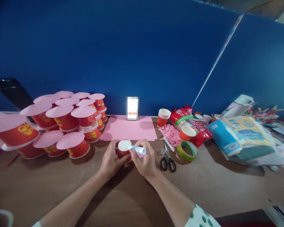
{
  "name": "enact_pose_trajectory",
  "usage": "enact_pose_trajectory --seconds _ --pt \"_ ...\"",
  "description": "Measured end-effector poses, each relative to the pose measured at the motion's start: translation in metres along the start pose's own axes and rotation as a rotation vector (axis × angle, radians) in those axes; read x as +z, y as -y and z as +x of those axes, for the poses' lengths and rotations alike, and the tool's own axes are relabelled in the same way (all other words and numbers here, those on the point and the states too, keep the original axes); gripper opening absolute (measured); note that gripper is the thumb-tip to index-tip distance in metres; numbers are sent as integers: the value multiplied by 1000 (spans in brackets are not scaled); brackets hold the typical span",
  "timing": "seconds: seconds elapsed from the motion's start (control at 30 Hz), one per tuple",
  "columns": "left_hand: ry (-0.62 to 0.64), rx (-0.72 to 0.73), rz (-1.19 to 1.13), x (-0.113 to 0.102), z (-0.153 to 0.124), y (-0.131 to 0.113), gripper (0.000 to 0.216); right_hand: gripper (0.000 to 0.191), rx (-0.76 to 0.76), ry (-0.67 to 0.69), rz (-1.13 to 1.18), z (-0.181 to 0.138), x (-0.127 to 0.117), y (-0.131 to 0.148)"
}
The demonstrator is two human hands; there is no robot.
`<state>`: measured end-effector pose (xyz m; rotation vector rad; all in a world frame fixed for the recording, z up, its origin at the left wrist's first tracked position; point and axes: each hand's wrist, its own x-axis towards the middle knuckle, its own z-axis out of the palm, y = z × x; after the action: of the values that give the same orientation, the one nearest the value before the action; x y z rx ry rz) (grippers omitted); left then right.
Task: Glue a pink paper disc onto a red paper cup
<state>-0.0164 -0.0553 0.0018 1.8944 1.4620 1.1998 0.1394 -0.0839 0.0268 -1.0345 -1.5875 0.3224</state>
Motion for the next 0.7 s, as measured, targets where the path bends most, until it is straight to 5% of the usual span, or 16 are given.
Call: enact_pose_trajectory --seconds 0.43,0.6,0.7 --pt "22 -114 20 -2 3 3 60 7 6 88 -71 3 -1 -5" --pt "4 -112 25 -1 2 3 64 8 120 -40 45 2 2 -1" --pt "12 -133 52 -1 2 1 62 10 66 -35 56 1 5 1"
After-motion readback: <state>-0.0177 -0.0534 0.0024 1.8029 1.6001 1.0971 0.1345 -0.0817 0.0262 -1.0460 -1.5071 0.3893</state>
